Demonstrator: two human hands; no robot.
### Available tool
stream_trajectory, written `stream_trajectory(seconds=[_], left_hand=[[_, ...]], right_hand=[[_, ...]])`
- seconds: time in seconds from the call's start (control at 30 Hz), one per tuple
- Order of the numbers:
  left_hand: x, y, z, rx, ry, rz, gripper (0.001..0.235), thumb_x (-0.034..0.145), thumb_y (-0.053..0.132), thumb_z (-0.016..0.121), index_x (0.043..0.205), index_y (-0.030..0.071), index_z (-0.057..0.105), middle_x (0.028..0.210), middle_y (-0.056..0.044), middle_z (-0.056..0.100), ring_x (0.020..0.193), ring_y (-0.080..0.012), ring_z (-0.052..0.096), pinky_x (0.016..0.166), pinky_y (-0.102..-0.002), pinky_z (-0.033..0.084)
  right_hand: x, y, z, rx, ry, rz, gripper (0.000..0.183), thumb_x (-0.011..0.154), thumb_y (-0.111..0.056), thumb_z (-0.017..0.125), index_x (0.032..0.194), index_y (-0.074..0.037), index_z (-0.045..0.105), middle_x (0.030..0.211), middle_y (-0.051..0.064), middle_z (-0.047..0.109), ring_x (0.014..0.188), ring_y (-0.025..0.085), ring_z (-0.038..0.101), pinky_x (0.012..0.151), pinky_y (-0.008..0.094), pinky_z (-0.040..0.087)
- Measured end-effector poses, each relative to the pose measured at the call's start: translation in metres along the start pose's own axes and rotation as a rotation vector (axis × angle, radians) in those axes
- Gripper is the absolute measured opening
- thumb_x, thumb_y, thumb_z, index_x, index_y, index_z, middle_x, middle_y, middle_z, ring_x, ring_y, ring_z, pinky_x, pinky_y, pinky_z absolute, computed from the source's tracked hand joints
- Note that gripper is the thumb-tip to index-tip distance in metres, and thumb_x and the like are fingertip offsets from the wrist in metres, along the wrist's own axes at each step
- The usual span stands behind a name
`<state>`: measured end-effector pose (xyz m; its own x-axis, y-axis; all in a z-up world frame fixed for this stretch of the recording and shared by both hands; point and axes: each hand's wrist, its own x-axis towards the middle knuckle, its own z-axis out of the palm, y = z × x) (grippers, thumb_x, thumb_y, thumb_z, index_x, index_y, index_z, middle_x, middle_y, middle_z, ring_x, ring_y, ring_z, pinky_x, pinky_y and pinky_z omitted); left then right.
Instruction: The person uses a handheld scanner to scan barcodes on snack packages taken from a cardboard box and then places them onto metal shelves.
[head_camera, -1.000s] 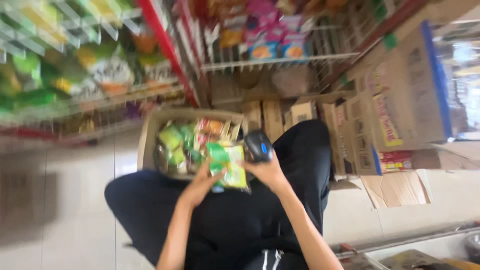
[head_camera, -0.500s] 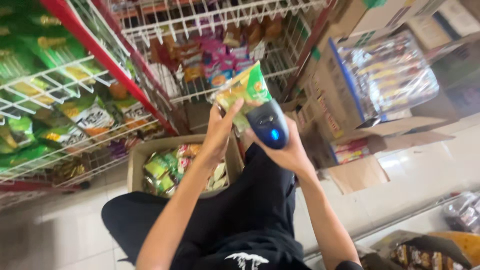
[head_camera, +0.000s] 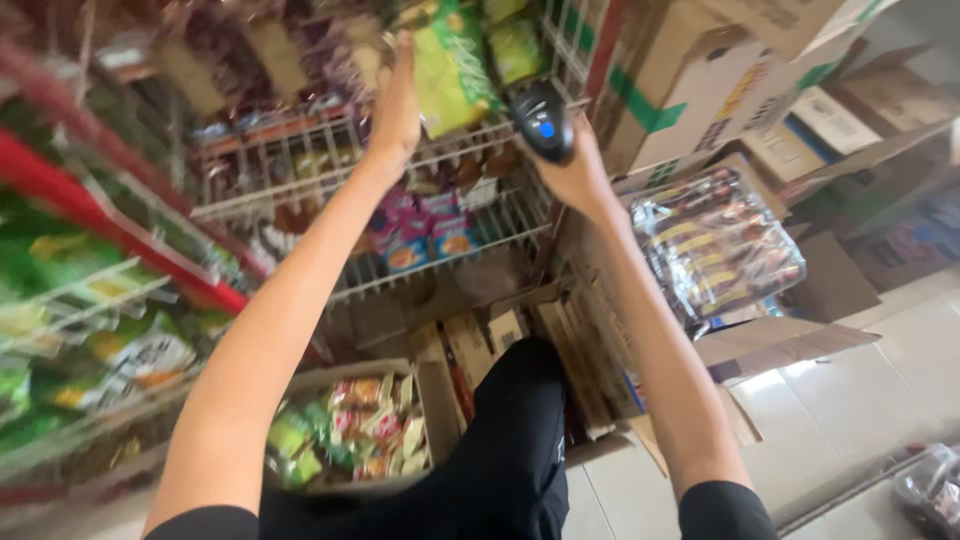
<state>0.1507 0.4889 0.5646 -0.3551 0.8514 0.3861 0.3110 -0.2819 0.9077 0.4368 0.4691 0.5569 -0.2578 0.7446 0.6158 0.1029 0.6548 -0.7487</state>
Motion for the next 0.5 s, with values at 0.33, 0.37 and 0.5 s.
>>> stream_trajectory(seconds=[0.33, 0.37, 0.5], left_hand=[[0.166, -0.089, 0.115, 0.149, -0.068, 0.503, 0.041, 0.095, 0.021, 0.071, 0.13, 0.004, 0.057, 0.102, -0.019, 0.071, 0.094, -0.0329, 0.068, 0.083, -0.046, 0.055], [0.158, -0.079, 0.128, 0.104, -0.064, 0.459, 0.052, 0.092, 0.017, 0.07, 0.139, 0.005, 0.051, 0.099, -0.019, 0.071, 0.091, -0.0326, 0.069, 0.084, -0.045, 0.056], [0.087, -0.022, 0.13, 0.802, 0.038, 0.558, 0.095, 0.076, 0.022, 0.084, 0.154, 0.005, 0.033, 0.156, -0.024, 0.041, 0.138, -0.0427, 0.044, 0.11, -0.055, 0.038]], right_hand=[[-0.01, 0.042, 0.027, -0.157, 0.129, -0.116, 0.05, 0.09, -0.021, 0.083, 0.129, -0.002, 0.059, 0.126, 0.021, 0.063, 0.121, 0.036, 0.061, 0.106, 0.043, 0.048], [-0.011, 0.043, 0.026, -0.06, 0.094, 0.049, 0.051, 0.085, -0.024, 0.082, 0.127, -0.004, 0.061, 0.122, 0.02, 0.067, 0.116, 0.036, 0.064, 0.103, 0.043, 0.05], [-0.017, 0.052, 0.037, -0.117, 0.194, -0.275, 0.063, 0.081, -0.013, 0.08, 0.136, 0.004, 0.053, 0.144, 0.024, 0.051, 0.139, 0.04, 0.045, 0.118, 0.046, 0.032]])
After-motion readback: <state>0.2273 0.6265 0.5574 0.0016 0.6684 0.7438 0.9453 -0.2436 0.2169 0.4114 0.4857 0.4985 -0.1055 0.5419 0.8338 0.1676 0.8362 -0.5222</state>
